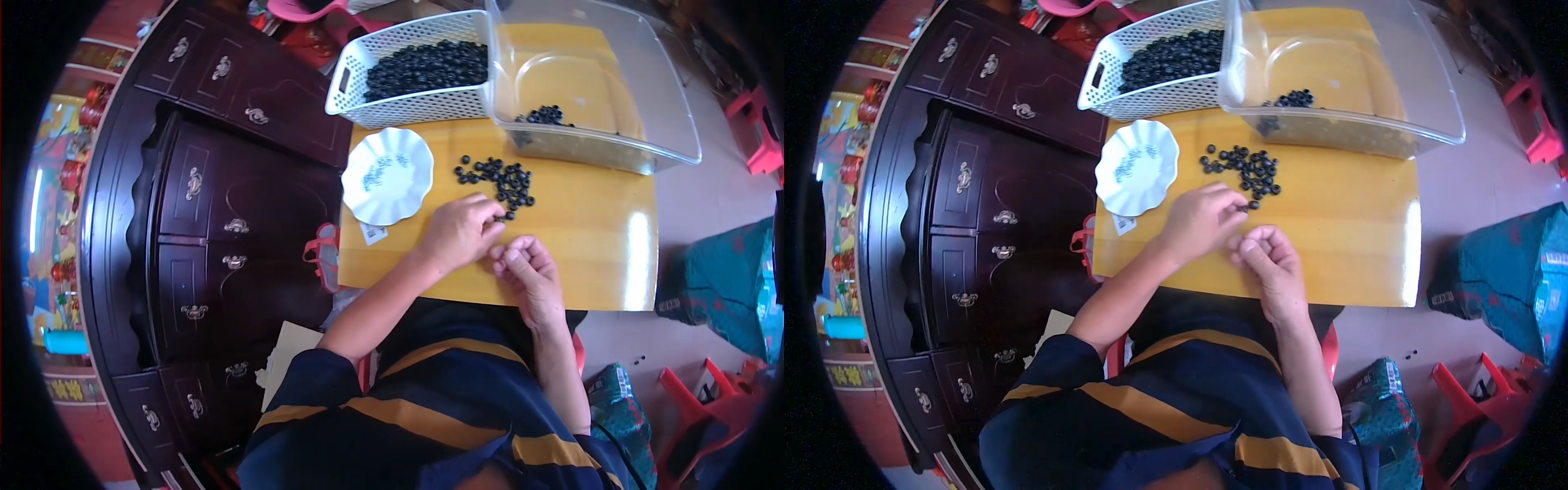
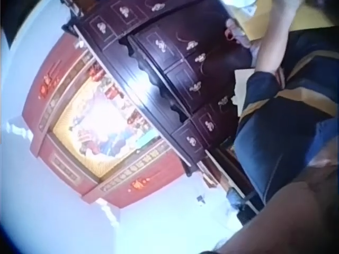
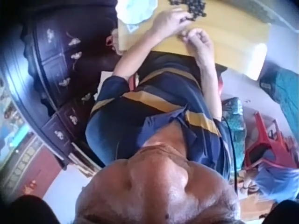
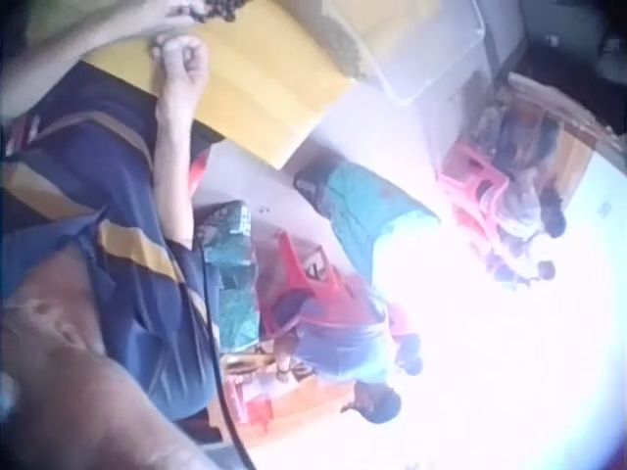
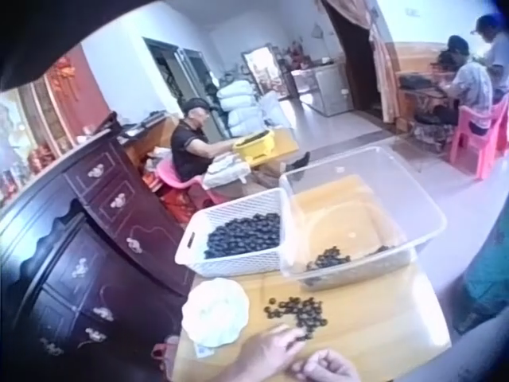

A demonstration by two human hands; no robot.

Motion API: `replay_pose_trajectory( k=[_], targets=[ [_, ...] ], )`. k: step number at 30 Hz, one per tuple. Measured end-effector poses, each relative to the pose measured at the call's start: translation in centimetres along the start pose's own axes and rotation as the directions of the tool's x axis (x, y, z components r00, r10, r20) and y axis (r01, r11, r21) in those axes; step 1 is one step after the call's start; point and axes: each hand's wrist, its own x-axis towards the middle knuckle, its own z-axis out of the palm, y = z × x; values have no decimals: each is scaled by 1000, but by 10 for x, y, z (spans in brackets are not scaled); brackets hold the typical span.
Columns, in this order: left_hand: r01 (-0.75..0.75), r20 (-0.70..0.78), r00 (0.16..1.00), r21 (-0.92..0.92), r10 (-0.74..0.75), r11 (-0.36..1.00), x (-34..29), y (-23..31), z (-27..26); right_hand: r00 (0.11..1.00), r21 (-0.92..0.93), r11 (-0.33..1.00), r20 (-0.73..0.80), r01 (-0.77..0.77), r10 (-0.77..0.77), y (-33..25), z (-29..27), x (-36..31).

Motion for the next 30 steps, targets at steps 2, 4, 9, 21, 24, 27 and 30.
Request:
replay_pose_trajectory(
  k=[2,4,9,21,24,27,30],
  targets=[
    [18,-5,1000,-124,-19,992,-8,10,-9,999,3,1000,-44,6,-6,2,-3,1],
    [22,-16,1000,-154,-25,988,-18,23,-23,998,-19,1000,-67,3,-4,0,4,0],
    [-140,-39,990,-121,137,983,-32,35,-27,1000,-117,993,6,-19,20,5,5,0],
    [141,-230,969,210,-91,967,-14,-82,-89,1000,-167,986,-12,4,-6,6,4,-2],
    [193,-233,964,300,-124,934,-11,-104,-88,1000,-171,985,-14,-7,5,5,5,-2],
    [221,-227,963,347,-147,912,-11,-106,-83,1000,-165,986,-18,-14,11,4,6,-2],
    [200,-214,968,364,-127,910,-17,-105,-81,1000,-171,985,-6,0,-1,7,2,-1]
  ],
)
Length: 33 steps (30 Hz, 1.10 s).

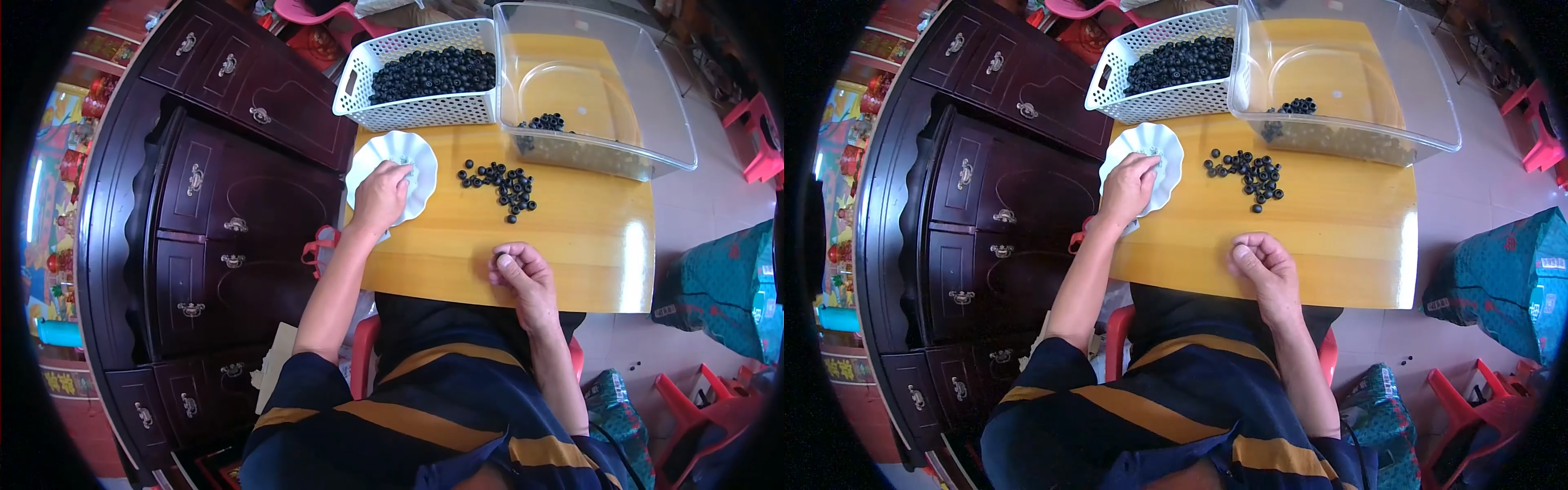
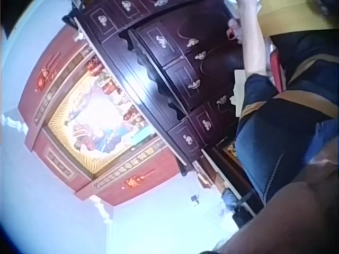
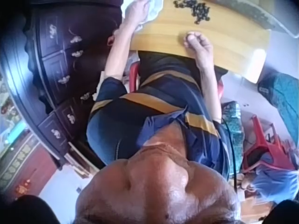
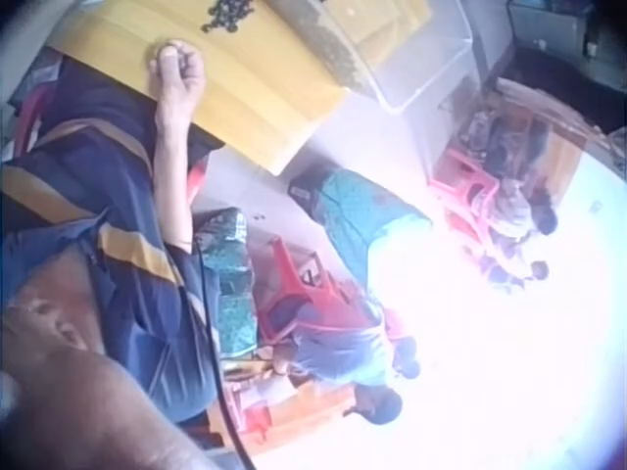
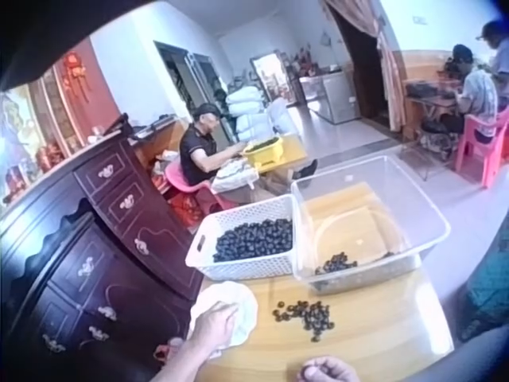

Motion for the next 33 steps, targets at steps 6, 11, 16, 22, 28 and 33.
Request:
replay_pose_trajectory(
  k=[6,11,16,22,28,33],
  targets=[
    [-16,-103,995,-161,-1,987,-7,-10,1,1000,-17,1000,8,21,-21,1,2,1],
    [-23,-87,996,-145,10,989,-4,-13,3,1000,-12,1000,11,22,-22,1,0,1],
    [-19,-56,998,-135,11,991,-3,-7,3,1000,-25,999,9,20,-20,1,-1,0],
    [-76,-33,997,-85,73,993,-2,-4,-1,1000,-25,999,9,24,-24,1,-1,-2],
    [-138,-48,989,-35,137,990,4,-2,-3,998,0,1000,-59,13,-13,2,-2,-1],
    [-13,-79,997,-421,-23,907,-8,31,-21,999,174,984,-48,24,-16,-2,-3,1]
  ],
)
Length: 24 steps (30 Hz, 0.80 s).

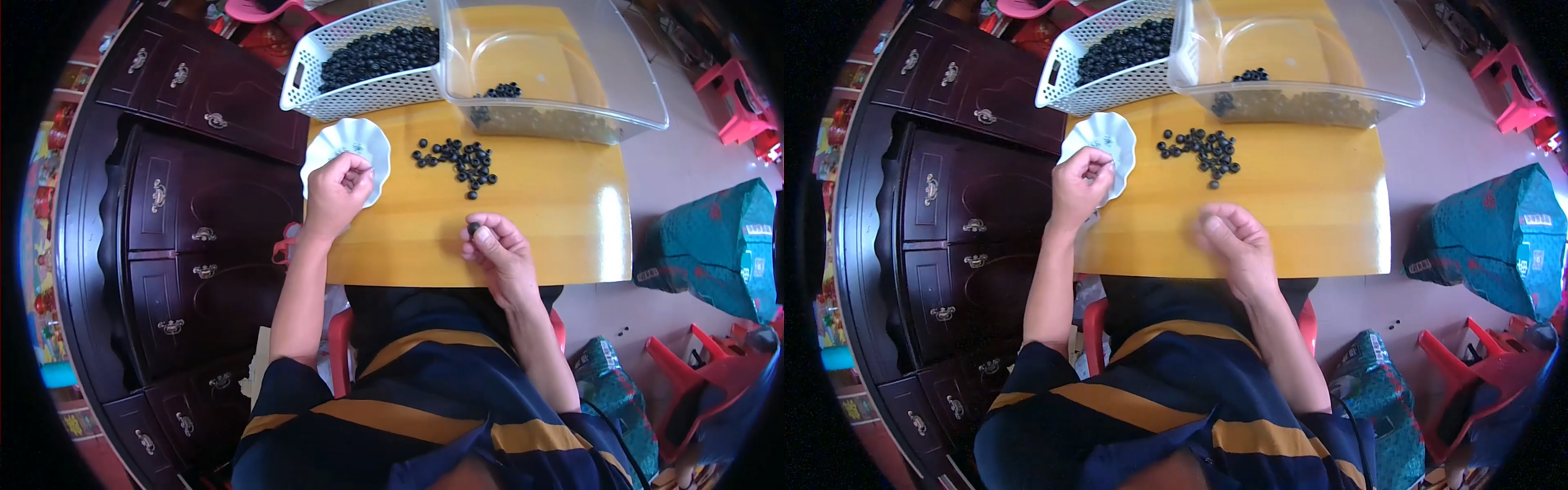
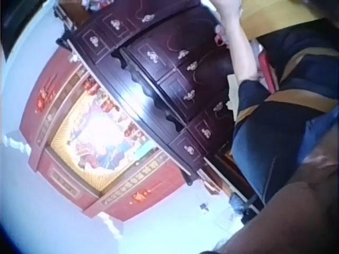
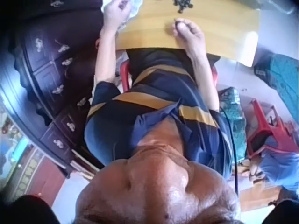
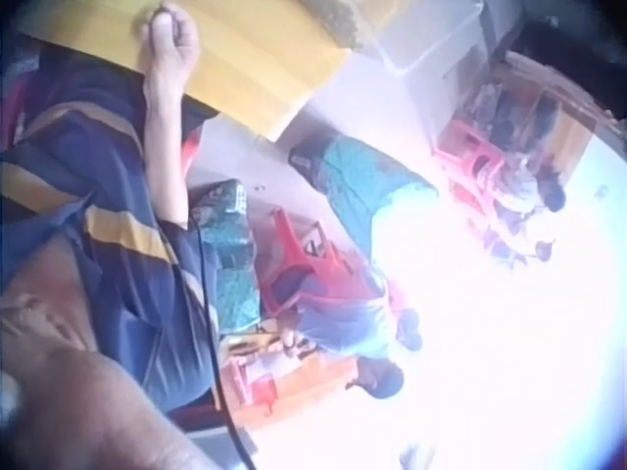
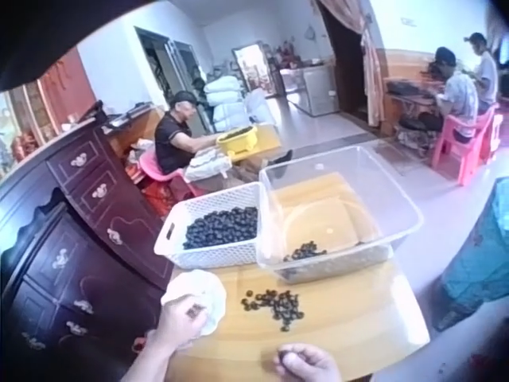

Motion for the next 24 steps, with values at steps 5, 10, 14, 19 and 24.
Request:
replay_pose_trajectory(
  k=[5,10,14,19,24],
  targets=[
    [-48,134,987,-292,91,955,-21,73,14,999,104,994,41,-16,12,-5,0,-1],
    [-131,146,971,-347,191,929,-31,102,38,996,195,979,73,-64,51,-7,-3,-1],
    [-140,169,964,-330,204,933,-33,110,46,995,283,954,63,-94,79,-8,-5,-1],
    [-152,185,958,-318,218,936,-36,114,53,981,423,894,179,-151,81,-4,-13,2],
    [-155,214,952,-283,220,946,-36,116,55,986,411,905,162,-113,49,-7,-5,2]
  ],
)
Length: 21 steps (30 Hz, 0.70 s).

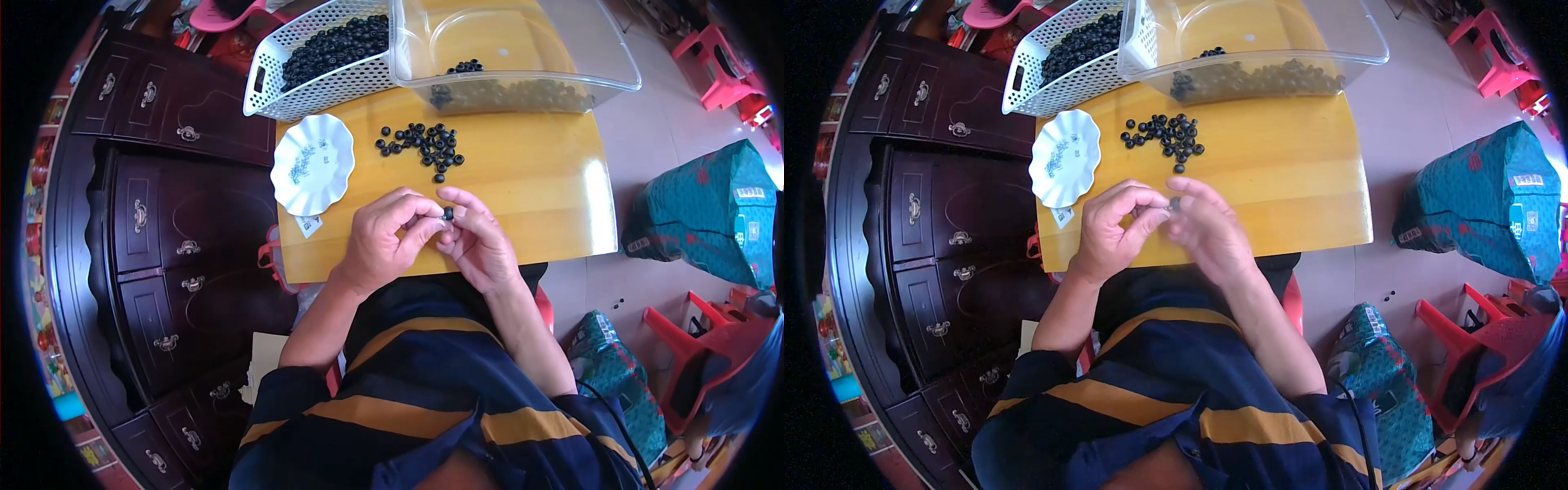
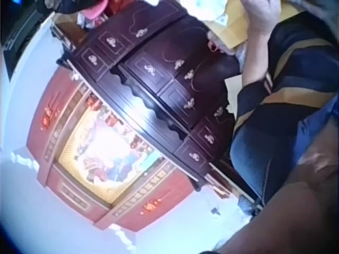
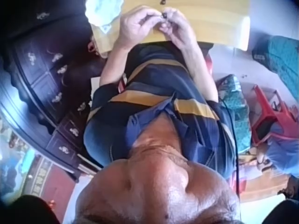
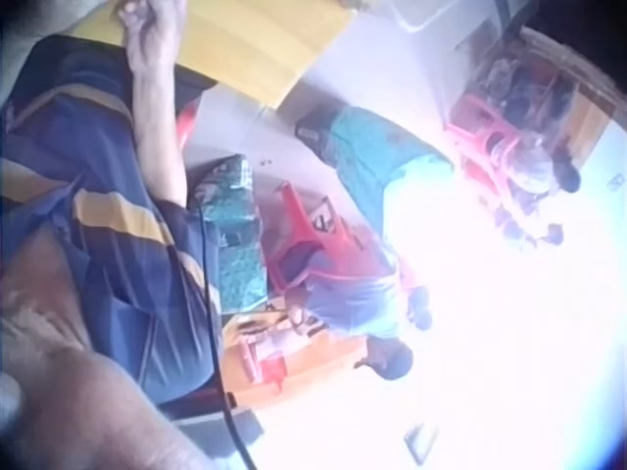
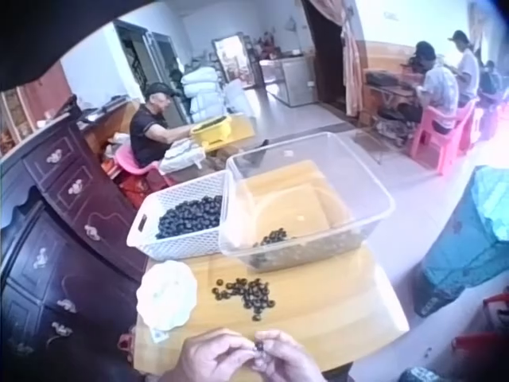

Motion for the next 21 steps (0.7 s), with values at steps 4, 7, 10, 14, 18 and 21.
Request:
replay_pose_trajectory(
  k=[4,7,10,14,18,21],
  targets=[
    [16,-11,1000,-12,-16,1000,1,-1,0,998,-124,992,-68,-24,16,-1,2,1],
    [-26,-10,1000,60,27,998,2,-2,0,997,-164,986,-74,-26,14,-1,2,0],
    [-71,-2,997,138,72,988,-1,-5,1,998,-246,969,-61,2,-18,1,-1,-1],
    [-72,8,997,160,72,984,1,-6,-2,997,-330,944,-70,15,-41,1,1,-1],
    [260,190,956,-181,-225,949,5,-11,-14,1000,-390,921,-16,3,-10,-2,3,-2],
    [426,360,890,-441,-279,790,5,-29,-18,999,-430,903,30,-8,23,-3,5,-3]
  ],
)
